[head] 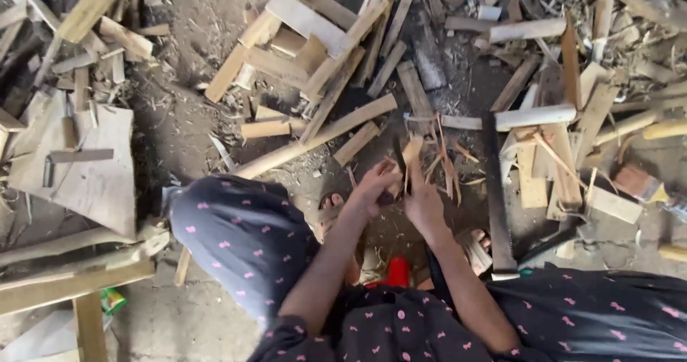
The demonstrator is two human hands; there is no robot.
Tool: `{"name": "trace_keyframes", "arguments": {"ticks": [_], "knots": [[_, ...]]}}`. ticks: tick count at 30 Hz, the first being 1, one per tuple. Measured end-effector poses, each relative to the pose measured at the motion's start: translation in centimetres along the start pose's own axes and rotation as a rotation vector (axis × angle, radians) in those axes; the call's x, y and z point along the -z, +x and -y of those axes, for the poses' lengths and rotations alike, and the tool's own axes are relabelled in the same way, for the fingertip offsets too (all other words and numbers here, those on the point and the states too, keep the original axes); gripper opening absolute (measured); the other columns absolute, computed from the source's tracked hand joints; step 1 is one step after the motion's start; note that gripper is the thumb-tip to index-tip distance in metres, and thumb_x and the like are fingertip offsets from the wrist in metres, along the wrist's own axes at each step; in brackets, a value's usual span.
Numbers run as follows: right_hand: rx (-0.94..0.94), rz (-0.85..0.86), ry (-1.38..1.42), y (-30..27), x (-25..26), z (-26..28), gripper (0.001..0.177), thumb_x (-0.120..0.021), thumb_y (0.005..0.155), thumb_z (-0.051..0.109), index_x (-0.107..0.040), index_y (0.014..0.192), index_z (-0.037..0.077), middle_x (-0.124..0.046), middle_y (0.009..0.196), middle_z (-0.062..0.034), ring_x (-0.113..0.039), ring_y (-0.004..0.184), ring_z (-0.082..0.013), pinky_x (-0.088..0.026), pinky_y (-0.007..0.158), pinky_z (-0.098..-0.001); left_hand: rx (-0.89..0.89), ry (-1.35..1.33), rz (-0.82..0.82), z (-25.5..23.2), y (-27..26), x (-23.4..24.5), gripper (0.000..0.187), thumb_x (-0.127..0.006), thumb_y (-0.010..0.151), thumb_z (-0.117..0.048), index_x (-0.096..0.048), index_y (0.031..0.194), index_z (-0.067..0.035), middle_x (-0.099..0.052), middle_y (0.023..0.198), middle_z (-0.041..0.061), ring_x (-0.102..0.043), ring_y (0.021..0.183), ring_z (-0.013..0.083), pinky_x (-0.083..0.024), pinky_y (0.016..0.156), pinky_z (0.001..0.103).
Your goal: Using hand tools like a saw and a billhook to cut and shape wooden scraps while sitting on the floor.
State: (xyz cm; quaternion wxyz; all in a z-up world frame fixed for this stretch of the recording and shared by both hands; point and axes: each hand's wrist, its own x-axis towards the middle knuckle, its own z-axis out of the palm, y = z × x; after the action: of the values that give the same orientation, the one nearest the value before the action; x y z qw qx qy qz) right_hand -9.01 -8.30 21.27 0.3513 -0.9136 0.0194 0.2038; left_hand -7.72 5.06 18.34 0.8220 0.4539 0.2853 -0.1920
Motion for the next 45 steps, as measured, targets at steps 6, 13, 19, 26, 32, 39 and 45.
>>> {"name": "trace_keyframes", "arguments": {"ticks": [6, 13, 19, 26, 32, 39, 45], "knots": [[0.083, -0.178, -0.006, -4.2, 3.1, 3.7, 0.092, -0.068, 0.075, 0.009, -0.016, 0.15, 0.012, -0.063, 0.072, -0.029, -0.063, 0.075, -0.0471, -0.049, 0.064, -0.0543, 0.305, 0.043, -0.064, -0.4, 0.3, 0.4, 0.071, -0.061, 0.07, -0.011, -0.044, 0.138, -0.021, -0.039, 0.047, 0.002, -0.049, 0.037, 0.0187, -0.047, 0.056, 0.03], [0.11, 0.02, 0.578, -6.2, 6.4, 5.3, 0.087, -0.048, 0.069, -0.008, -0.022, 0.149, 0.013, -0.047, 0.131, -0.0303, -0.046, 0.118, -0.0457, -0.037, 0.099, -0.0506, 0.132, 0.351, 0.212, -9.6, -10.1, -5.2, 0.072, -0.055, 0.071, -0.011, -0.04, 0.142, -0.009, -0.054, 0.073, 0.011, -0.056, 0.057, 0.0194, -0.042, 0.042, 0.027], [0.152, 0.313, 1.355, -5.5, 5.3, 3.0, 0.031, -0.055, 0.081, 0.008, -0.043, 0.052, 0.006, -0.027, 0.034, 0.0001, -0.027, 0.02, -0.0106, -0.027, 0.029, -0.0236, 0.142, 0.366, 0.202, -9.3, -9.7, -4.4, 0.073, -0.063, 0.071, -0.014, -0.041, 0.14, -0.012, -0.049, 0.069, 0.012, -0.054, 0.05, 0.0185, -0.04, 0.038, 0.024], [-0.193, 0.202, 0.148, -2.3, -1.5, 0.2, 0.045, -0.045, 0.089, 0.015, -0.033, 0.132, 0.014, -0.054, 0.114, -0.0239, -0.059, 0.103, -0.0405, -0.047, 0.087, -0.051, 0.392, 0.065, -0.211, -0.7, 0.1, 0.5, 0.027, -0.061, 0.083, -0.02, -0.05, 0.1, -0.003, -0.047, 0.053, 0.007, -0.055, 0.044, 0.0252, -0.042, 0.039, 0.031], [-0.104, 0.133, -0.097, 1.8, -3.1, -1.7, 0.028, -0.05, 0.087, 0.021, -0.062, 0.097, -0.003, -0.065, 0.08, -0.0258, -0.066, 0.078, -0.0427, -0.054, 0.062, -0.0507, 0.085, 0.61, -0.134, -3.9, -3.3, -3.5, 0.056, -0.043, 0.088, -0.057, -0.054, 0.088, -0.001, -0.051, 0.089, 0.023, -0.051, 0.083, 0.0382, -0.037, 0.074, 0.046], [-0.075, 0.161, -0.013, 2.1, -3.8, -1.8, 0.021, -0.053, 0.087, 0.009, -0.062, 0.093, -0.01, -0.064, 0.086, -0.0324, -0.061, 0.085, -0.0504, -0.055, 0.067, -0.0536, -0.326, 0.957, -0.37, -1.1, -2.7, -3.6, 0.046, -0.029, 0.095, -0.031, -0.053, 0.111, 0.005, -0.056, 0.073, 0.035, -0.057, 0.07, 0.0504, -0.041, 0.062, 0.055], [-0.192, 0.22, -0.121, 3.7, -3.9, -2.3, 0.013, -0.054, 0.083, 0.006, -0.06, 0.08, -0.005, -0.064, 0.071, -0.0259, -0.063, 0.072, -0.0476, -0.053, 0.057, -0.0553, -0.281, 0.94, -0.468, -2.9, -1.0, -2.2, 0.036, -0.029, 0.089, -0.033, -0.056, 0.094, -0.009, -0.059, 0.075, 0.026, -0.057, 0.076, 0.0499, -0.044, 0.068, 0.054]]}}
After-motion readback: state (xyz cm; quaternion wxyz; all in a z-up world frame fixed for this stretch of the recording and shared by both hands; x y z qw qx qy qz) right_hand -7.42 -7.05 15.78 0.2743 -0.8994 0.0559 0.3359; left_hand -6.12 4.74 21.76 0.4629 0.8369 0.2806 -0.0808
